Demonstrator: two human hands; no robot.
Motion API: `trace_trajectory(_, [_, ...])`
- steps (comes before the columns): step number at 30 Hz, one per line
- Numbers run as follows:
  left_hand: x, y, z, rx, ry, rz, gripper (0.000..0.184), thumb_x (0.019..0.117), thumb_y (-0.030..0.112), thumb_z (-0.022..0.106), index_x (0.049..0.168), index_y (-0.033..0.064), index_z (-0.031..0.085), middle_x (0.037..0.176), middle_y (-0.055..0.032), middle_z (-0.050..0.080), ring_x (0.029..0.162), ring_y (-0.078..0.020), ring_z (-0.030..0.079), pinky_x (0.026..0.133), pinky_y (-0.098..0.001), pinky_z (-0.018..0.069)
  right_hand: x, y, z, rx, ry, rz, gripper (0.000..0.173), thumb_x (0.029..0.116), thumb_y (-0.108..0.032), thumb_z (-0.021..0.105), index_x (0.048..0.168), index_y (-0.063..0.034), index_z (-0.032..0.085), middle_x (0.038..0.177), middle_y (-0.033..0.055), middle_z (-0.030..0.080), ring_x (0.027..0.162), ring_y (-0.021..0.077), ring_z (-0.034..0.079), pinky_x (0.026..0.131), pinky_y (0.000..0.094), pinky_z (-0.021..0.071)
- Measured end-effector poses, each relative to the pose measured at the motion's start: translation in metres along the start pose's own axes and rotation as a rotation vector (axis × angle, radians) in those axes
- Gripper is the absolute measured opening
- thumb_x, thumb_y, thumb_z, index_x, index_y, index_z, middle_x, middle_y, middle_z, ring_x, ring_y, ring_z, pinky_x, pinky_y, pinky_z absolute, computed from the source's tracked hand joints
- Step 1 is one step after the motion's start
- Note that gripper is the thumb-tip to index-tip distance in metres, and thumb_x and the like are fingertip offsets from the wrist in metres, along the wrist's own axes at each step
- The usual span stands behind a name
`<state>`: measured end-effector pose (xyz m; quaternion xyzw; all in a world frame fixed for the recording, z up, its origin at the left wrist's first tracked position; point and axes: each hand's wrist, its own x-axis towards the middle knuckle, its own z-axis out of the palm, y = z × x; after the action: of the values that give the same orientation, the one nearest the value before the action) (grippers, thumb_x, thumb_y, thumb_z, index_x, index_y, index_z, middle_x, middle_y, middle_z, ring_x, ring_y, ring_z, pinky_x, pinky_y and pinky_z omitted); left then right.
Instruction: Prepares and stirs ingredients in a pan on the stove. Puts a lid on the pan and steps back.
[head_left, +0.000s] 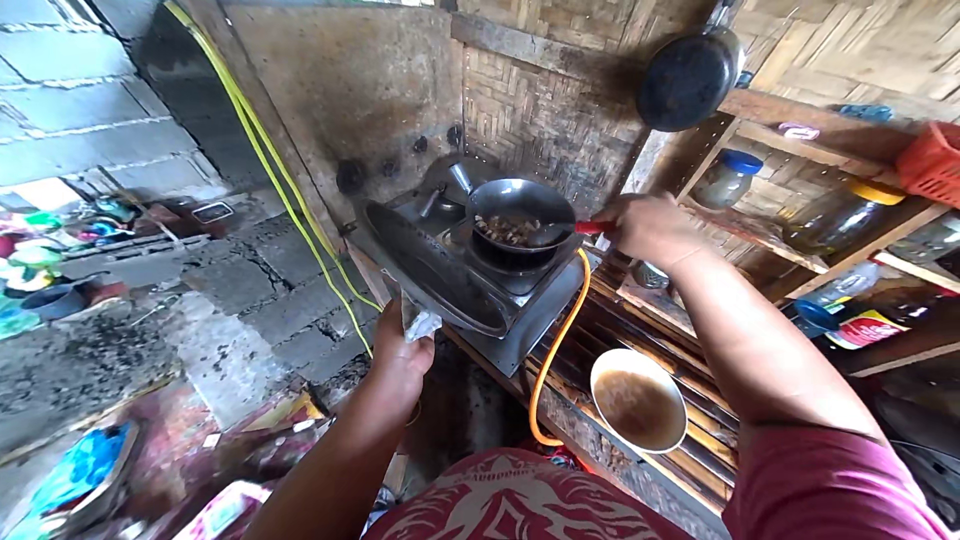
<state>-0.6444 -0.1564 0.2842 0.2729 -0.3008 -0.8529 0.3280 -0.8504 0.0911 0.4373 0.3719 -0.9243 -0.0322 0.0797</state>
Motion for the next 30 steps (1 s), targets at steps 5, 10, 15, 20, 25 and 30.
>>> trace_trajectory(5, [-0.003, 0.003, 0.003, -0.023, -0.004, -0.012, 0.020, 0.1113, 0.021, 0.037, 0.112, 0.0089, 0.053, 0.087, -0.0065, 0.063, 0.075, -0.0141, 0.065, 0.065, -0.0312, 0.0567, 0.023, -0.025, 0.049, -0.024, -0.140, 0.109, 0.029, 0.0954, -0.017, 0.065, 0.122, -0.0229, 0.075, 0.124, 0.0169, 0.070, 0.117, 0.0411, 0.064, 0.102, 0.0694, 0.0426])
trace_trajectory(10, [-0.003, 0.005, -0.001, 0.006, -0.019, -0.006, 0.023, 0.1119, 0.023, 0.035, 0.118, 0.0092, 0.053, 0.091, -0.0059, 0.064, 0.078, -0.0139, 0.065, 0.067, -0.0311, 0.0569, 0.055, -0.032, 0.073, -0.073, -0.065, 0.158, 0.035, 0.0923, -0.005, 0.062, 0.124, -0.0152, 0.073, 0.131, 0.0190, 0.065, 0.120, 0.0411, 0.063, 0.105, 0.0658, 0.0420])
trace_trajectory(15, [0.001, 0.005, -0.006, -0.017, -0.035, 0.011, 0.022, 0.1117, 0.021, 0.035, 0.113, 0.0087, 0.054, 0.087, -0.0054, 0.065, 0.075, -0.0129, 0.066, 0.064, -0.0303, 0.0579, 0.049, -0.014, 0.014, -0.099, -0.080, 0.194, 0.029, 0.0881, -0.013, 0.073, 0.116, -0.0197, 0.077, 0.125, 0.0169, 0.070, 0.120, 0.0416, 0.062, 0.104, 0.0721, 0.0386])
trace_trajectory(20, [0.004, 0.007, -0.006, -0.035, -0.023, -0.003, 0.022, 0.1117, 0.021, 0.036, 0.113, 0.0095, 0.054, 0.087, -0.0053, 0.065, 0.075, -0.0129, 0.066, 0.062, -0.0297, 0.0575, 0.064, -0.003, 0.048, -0.085, -0.113, 0.157, 0.027, 0.0869, -0.012, 0.073, 0.112, -0.0210, 0.079, 0.123, 0.0151, 0.071, 0.120, 0.0413, 0.062, 0.105, 0.0737, 0.0369])
trace_trajectory(25, [0.007, 0.007, -0.009, -0.012, -0.045, 0.000, 0.022, 0.1114, 0.021, 0.036, 0.112, 0.0099, 0.055, 0.087, -0.0049, 0.066, 0.076, -0.0129, 0.067, 0.063, -0.0300, 0.0577, 0.084, -0.021, 0.074, -0.070, 0.029, 0.155, 0.031, 0.0878, -0.003, 0.067, 0.115, -0.0135, 0.077, 0.131, 0.0150, 0.067, 0.127, 0.0388, 0.058, 0.105, 0.0665, 0.0396])
trace_trajectory(30, [0.009, 0.005, -0.009, -0.015, -0.047, 0.011, 0.020, 0.1112, 0.018, 0.036, 0.113, 0.0093, 0.053, 0.089, -0.0048, 0.065, 0.078, -0.0127, 0.067, 0.066, -0.0302, 0.0585, 0.102, -0.029, 0.066, -0.031, 0.111, 0.130, 0.036, 0.0891, -0.003, 0.064, 0.118, -0.0202, 0.077, 0.133, 0.0140, 0.066, 0.126, 0.0379, 0.059, 0.104, 0.0647, 0.0404])
